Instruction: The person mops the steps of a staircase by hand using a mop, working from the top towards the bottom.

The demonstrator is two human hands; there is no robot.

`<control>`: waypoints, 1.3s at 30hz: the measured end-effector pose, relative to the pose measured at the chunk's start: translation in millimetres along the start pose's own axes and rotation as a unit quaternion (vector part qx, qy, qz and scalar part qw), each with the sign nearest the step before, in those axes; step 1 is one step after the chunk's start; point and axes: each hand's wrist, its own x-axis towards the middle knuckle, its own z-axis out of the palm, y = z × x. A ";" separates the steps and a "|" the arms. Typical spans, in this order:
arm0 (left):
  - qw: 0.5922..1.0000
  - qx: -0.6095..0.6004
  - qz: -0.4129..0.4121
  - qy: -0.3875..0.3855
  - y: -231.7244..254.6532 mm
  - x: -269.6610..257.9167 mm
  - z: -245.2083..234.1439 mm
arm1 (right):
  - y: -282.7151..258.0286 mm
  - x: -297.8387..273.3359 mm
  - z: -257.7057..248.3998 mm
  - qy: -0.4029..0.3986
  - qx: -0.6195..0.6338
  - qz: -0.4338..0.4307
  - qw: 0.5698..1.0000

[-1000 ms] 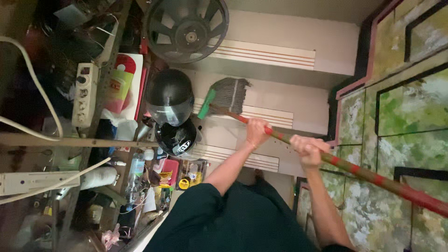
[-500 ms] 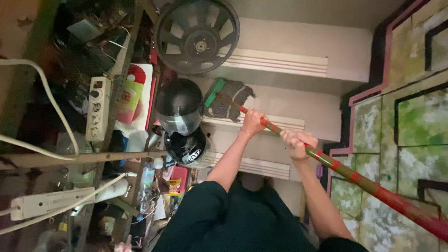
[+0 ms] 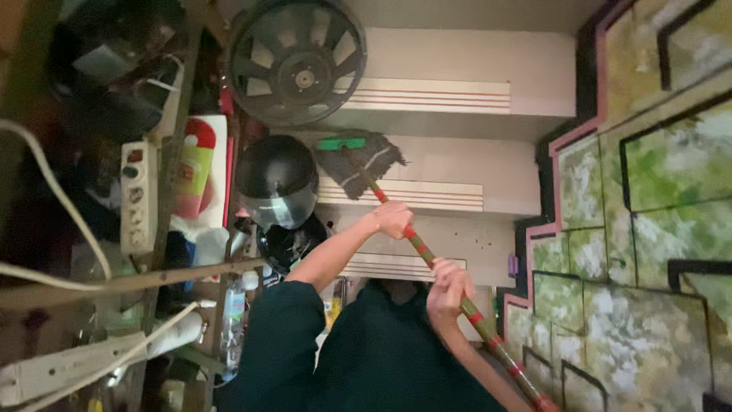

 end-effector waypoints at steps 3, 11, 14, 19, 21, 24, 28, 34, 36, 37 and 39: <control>0.997 0.052 -0.032 0.050 4.1 -5.0 30.2 | -30.5 -5.2 -1.7 -0.108 -0.063 -0.027 0.992; 0.926 -0.017 0.075 0.370 69.0 37.0 74.5 | -106.3 40.7 -23.5 -0.196 -0.101 -0.092 0.971; 0.927 -0.044 0.091 0.361 104.6 77.2 79.5 | -150.6 49.5 -42.3 -0.184 -0.170 -0.064 0.966; 0.936 -0.078 0.144 0.310 152.9 159.6 99.8 | -184.4 59.1 -87.3 -0.155 -0.216 -0.092 0.960; 0.943 -0.074 0.155 0.284 172.0 194.4 108.4 | -190.5 61.5 -108.3 -0.118 -0.214 -0.100 0.964; 0.956 -0.037 0.178 0.230 200.1 236.8 117.7 | -200.8 65.7 -136.6 -0.073 -0.228 -0.143 0.960; 0.948 -0.091 0.243 0.185 236.4 285.2 125.6 | -208.5 67.7 -173.9 -0.017 -0.242 -0.186 0.952; 0.984 -0.045 0.161 0.059 298.6 316.6 143.6 | -220.9 56.8 -239.5 0.046 -0.206 -0.207 0.955; 0.980 -0.051 0.167 0.094 315.7 309.9 139.3 | -221.8 48.1 -258.0 0.055 -0.160 -0.192 0.967; 0.978 -0.061 0.166 0.110 319.2 303.1 131.2 | -221.7 42.8 -266.6 0.060 -0.136 -0.185 0.971; 0.973 -0.085 0.163 0.138 321.1 282.3 114.6 | -214.7 50.3 -284.4 0.020 -0.099 -0.153 0.983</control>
